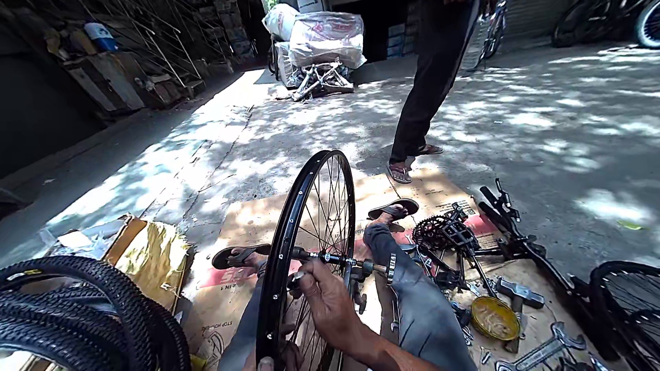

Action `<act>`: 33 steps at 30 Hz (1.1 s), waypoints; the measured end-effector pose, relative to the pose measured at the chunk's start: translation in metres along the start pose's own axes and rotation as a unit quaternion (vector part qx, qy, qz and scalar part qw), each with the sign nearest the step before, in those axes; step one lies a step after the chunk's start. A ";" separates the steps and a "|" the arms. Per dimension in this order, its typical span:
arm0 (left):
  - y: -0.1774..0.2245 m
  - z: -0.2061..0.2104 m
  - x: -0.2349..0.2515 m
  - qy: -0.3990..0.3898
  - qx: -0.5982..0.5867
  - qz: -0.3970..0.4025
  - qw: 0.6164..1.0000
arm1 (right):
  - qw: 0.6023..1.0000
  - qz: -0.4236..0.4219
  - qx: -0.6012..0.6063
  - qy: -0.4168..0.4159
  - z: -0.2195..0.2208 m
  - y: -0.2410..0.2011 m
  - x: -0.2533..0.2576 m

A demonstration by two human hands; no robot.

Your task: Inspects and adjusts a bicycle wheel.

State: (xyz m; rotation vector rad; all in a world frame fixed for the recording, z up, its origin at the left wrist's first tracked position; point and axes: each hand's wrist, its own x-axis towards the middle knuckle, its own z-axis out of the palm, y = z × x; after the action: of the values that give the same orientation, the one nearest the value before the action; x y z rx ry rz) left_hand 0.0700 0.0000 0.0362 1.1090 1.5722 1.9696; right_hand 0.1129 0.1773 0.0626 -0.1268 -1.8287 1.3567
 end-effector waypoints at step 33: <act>-0.048 -0.037 -0.049 0.104 0.067 -0.309 0.943 | 0.849 0.523 0.038 0.061 -0.074 0.225 -0.113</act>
State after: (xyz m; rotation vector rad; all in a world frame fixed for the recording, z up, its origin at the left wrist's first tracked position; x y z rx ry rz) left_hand 0.0627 -0.0440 -0.0277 0.3680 1.8922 1.5971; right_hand 0.1506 0.2655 -0.1819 -1.2917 -1.5996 2.0534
